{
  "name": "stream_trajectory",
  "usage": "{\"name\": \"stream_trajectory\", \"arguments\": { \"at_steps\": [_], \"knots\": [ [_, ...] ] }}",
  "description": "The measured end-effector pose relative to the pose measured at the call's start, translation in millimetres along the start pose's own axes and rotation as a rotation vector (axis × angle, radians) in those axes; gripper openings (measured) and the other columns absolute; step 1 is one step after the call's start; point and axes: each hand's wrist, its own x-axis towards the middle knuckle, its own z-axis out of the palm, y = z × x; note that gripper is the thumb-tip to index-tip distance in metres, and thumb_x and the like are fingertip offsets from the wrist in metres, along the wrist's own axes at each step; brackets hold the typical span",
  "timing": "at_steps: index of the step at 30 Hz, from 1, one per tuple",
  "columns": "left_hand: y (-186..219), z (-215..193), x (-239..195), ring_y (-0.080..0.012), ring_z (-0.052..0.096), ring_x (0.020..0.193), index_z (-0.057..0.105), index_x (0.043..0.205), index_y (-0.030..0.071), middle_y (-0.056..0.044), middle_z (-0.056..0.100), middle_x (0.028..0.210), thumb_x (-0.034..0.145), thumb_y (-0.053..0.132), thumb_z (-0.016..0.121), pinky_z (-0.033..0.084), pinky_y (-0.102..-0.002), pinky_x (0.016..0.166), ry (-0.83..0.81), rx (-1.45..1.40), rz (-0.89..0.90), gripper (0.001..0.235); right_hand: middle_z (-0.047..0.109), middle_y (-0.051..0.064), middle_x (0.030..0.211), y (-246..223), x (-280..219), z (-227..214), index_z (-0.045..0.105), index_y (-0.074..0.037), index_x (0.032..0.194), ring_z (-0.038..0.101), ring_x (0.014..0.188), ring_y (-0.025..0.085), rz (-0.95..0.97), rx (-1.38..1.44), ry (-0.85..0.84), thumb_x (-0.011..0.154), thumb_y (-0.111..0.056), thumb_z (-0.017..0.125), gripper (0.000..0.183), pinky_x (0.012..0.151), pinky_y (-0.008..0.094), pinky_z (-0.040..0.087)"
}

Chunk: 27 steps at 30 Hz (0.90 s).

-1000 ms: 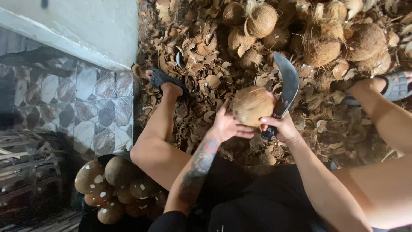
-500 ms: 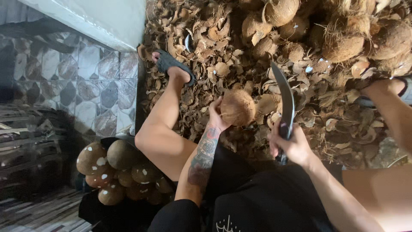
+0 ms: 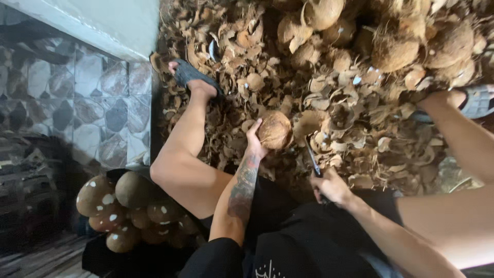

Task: The person sits on the floor and uses a curved knife to peel the husk off several coconuts one at a time. After each coconut is peeled, it is placed into a black plastic bag beside them.

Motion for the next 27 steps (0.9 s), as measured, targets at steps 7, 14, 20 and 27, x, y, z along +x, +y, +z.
{"name": "stream_trajectory", "arguments": {
  "at_steps": [7,14,20,27],
  "knots": [
    [-2.4,3.8,-6.4,-0.0445,0.064,0.127,0.065,0.138,0.003,-0.023,0.066,0.138,0.093,0.044,0.080,0.048,-0.065,0.110,-0.200,-0.111,-0.116,0.063,0.071,0.000,0.048,-102.0,-49.9,-5.3,0.070,-0.015,0.064,0.064,0.041,0.018,-0.628,-0.024,-0.133,0.080,-0.012,0.076,0.017,0.050,0.027,0.049],
    [18.4,-25.6,28.1,-0.0511,0.050,0.140,0.048,0.155,0.010,-0.024,0.048,0.157,0.082,0.056,0.084,0.041,-0.074,0.111,-0.050,0.207,-0.154,0.094,0.059,0.008,0.056,-9.9,-6.7,-2.0,0.064,-0.013,0.067,0.060,0.046,0.035,-0.803,-0.284,0.014,0.082,-0.015,0.063,0.015,0.050,0.041,0.051],
    [-2.3,-12.3,0.7,-0.0453,0.064,0.125,0.066,0.140,0.003,-0.025,0.064,0.139,0.094,0.041,0.078,0.049,-0.063,0.107,-0.193,0.113,-0.085,0.061,0.061,0.012,0.035,-60.0,-41.2,2.1,0.061,-0.004,0.040,0.063,0.034,0.027,-0.115,-0.255,-0.062,0.084,-0.019,0.062,0.047,0.049,0.038,0.052],
    [-1.2,3.6,-3.9,-0.0506,0.054,0.137,0.050,0.153,-0.001,-0.031,0.054,0.150,0.097,0.045,0.078,0.044,-0.063,0.112,-0.218,0.165,-0.063,0.077,0.065,0.012,0.069,-39.7,-22.6,13.1,0.060,0.005,0.119,0.061,0.050,0.029,-1.456,0.022,0.261,0.067,0.015,0.060,0.054,0.057,0.041,0.059]
  ]
}}
